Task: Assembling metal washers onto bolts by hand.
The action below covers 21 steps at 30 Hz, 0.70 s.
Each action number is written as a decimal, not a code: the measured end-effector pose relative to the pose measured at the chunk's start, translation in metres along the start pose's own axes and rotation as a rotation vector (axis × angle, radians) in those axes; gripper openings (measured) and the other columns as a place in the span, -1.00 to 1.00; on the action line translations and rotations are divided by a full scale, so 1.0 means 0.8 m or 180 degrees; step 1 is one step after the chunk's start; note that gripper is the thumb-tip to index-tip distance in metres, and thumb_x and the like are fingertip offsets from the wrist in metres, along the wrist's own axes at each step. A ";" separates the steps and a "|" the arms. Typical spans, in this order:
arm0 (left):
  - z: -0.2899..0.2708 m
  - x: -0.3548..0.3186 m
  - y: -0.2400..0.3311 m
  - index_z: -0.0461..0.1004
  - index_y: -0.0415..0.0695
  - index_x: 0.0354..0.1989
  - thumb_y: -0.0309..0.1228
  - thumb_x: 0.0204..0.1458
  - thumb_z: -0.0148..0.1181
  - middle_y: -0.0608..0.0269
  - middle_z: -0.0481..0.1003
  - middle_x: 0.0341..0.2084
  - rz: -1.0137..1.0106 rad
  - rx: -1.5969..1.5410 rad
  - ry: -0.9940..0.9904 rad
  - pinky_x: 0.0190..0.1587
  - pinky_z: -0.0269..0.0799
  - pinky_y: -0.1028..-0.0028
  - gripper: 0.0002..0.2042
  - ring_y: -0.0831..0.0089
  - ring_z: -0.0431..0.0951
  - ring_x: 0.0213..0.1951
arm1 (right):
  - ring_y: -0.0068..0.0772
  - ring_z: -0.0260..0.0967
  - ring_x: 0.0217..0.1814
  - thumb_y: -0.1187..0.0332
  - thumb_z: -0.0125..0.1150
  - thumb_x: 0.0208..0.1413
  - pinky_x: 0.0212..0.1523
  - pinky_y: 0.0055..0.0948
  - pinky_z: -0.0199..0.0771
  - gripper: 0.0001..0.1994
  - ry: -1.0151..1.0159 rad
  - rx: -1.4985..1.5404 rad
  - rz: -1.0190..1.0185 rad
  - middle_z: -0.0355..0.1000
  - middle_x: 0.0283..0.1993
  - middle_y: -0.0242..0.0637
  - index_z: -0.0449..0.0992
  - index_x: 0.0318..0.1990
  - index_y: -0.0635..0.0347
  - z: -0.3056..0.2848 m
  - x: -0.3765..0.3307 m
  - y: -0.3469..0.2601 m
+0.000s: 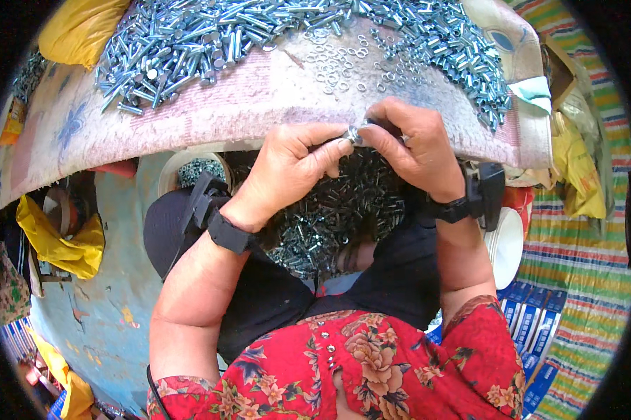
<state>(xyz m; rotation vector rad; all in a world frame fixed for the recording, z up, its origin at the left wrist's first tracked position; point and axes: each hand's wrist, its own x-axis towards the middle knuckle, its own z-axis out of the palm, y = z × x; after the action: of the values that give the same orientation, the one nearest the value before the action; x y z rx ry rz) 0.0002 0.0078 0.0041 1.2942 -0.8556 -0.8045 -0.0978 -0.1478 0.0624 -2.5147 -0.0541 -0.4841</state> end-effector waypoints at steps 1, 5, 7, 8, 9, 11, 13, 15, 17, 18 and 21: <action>-0.001 0.000 0.001 0.48 -0.21 -0.21 -0.43 0.03 0.07 0.38 0.49 -0.49 -0.0032 -0.0020 -0.0012 -0.50 0.28 0.68 -0.82 0.68 0.40 -0.52 | -0.20 0.34 -0.56 0.33 0.18 -0.07 -0.55 -0.39 0.28 -0.82 -0.0015 0.0010 0.0035 0.33 -0.57 -0.12 0.38 -0.46 0.25 -0.005 0.001 -0.001; -0.014 -0.001 0.013 0.47 -0.21 -0.19 -0.38 0.04 0.04 0.36 0.50 -0.45 -0.0280 -0.0248 -0.0470 -0.44 0.28 0.67 -0.78 0.67 0.40 -0.49 | -0.38 0.36 -0.36 0.56 0.12 -0.09 -0.34 -0.51 0.34 -0.82 -0.0612 0.0699 -0.0526 0.38 -0.40 -0.24 0.44 -0.27 0.26 -0.023 0.011 0.003; -0.017 0.002 0.015 0.47 -0.21 -0.18 -0.38 0.04 0.04 0.32 0.50 -0.44 -0.0210 -0.0438 -0.0548 -0.47 0.29 0.68 -0.78 0.66 0.42 -0.50 | -0.41 0.36 -0.33 0.57 0.13 -0.10 -0.32 -0.53 0.34 -0.80 -0.0629 0.0664 -0.0817 0.39 -0.37 -0.23 0.44 -0.25 0.25 -0.026 0.015 0.007; -0.016 0.001 0.014 0.47 -0.21 -0.18 -0.38 0.04 0.04 0.32 0.50 -0.44 -0.0232 -0.0455 -0.0552 -0.47 0.29 0.68 -0.78 0.66 0.42 -0.50 | -0.41 0.36 -0.33 0.57 0.13 -0.10 -0.32 -0.53 0.34 -0.80 -0.0639 0.0675 -0.0794 0.39 -0.37 -0.23 0.44 -0.25 0.25 -0.025 0.013 0.007; -0.016 0.001 0.014 0.47 -0.22 -0.18 -0.39 0.04 0.04 0.31 0.51 -0.44 -0.0262 -0.0505 -0.0586 -0.48 0.30 0.68 -0.78 0.65 0.42 -0.51 | -0.41 0.37 -0.34 0.57 0.13 -0.10 -0.32 -0.53 0.34 -0.80 -0.0607 0.0654 -0.0799 0.39 -0.37 -0.23 0.45 -0.24 0.24 -0.025 0.012 0.008; -0.016 0.001 0.015 0.46 -0.22 -0.18 -0.40 0.04 0.04 0.29 0.51 -0.44 -0.0294 -0.0557 -0.0616 -0.48 0.30 0.68 -0.78 0.64 0.43 -0.52 | -0.41 0.37 -0.35 0.56 0.13 -0.09 -0.32 -0.54 0.34 -0.80 -0.0578 0.0635 -0.0803 0.40 -0.37 -0.24 0.45 -0.24 0.24 -0.024 0.010 0.008; -0.015 0.001 0.016 0.46 -0.23 -0.18 -0.43 0.03 0.05 0.28 0.51 -0.44 -0.0218 -0.0591 -0.0533 -0.47 0.33 0.67 -0.79 0.64 0.44 -0.51 | -0.37 0.39 -0.41 0.52 0.15 -0.08 -0.38 -0.52 0.35 -0.82 -0.0507 0.0766 -0.0173 0.42 -0.40 -0.26 0.46 -0.25 0.25 -0.023 0.004 0.002; -0.015 0.001 0.010 0.46 -0.24 -0.18 -0.46 0.03 0.05 0.28 0.51 -0.44 -0.0036 -0.0385 -0.0456 -0.46 0.34 0.66 -0.80 0.64 0.44 -0.50 | -0.34 0.37 -0.47 0.47 0.16 -0.07 -0.45 -0.49 0.33 -0.87 -0.0514 0.0700 0.0081 0.39 -0.47 -0.24 0.45 -0.31 0.25 -0.020 0.002 -0.003; -0.013 0.001 0.006 0.45 -0.24 -0.18 -0.49 0.03 0.04 0.28 0.51 -0.44 0.0152 -0.0174 -0.0379 -0.45 0.36 0.66 -0.80 0.64 0.45 -0.50 | -0.30 0.36 -0.54 0.42 0.17 -0.06 -0.51 -0.47 0.30 -0.89 -0.0517 0.0629 0.0329 0.37 -0.54 -0.22 0.45 -0.38 0.25 -0.014 0.003 -0.004; -0.010 0.000 0.006 0.45 -0.25 -0.17 -0.51 0.03 0.04 0.29 0.51 -0.44 0.0254 0.0108 -0.0294 -0.44 0.37 0.65 -0.80 0.64 0.45 -0.49 | -0.28 0.31 -0.59 0.37 0.17 -0.06 -0.56 -0.46 0.25 -0.86 -0.0307 0.0140 0.0005 0.32 -0.59 -0.19 0.42 -0.44 0.25 -0.009 0.001 0.000; -0.005 -0.001 0.003 0.44 -0.25 -0.17 -0.53 0.03 0.03 0.29 0.50 -0.45 0.0427 0.0542 -0.0125 -0.43 0.38 0.64 -0.80 0.63 0.45 -0.48 | -0.18 0.12 -0.69 0.26 0.16 -0.03 -0.66 -0.43 0.12 -0.73 0.0177 -0.0485 -0.0439 0.18 -0.67 -0.10 0.33 -0.58 0.25 0.006 -0.002 0.008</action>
<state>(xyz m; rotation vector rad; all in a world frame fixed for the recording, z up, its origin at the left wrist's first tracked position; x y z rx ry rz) 0.0035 0.0105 0.0065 1.3574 -1.0492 -0.6638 -0.0969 -0.1504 0.0550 -2.6564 -0.1763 -0.6352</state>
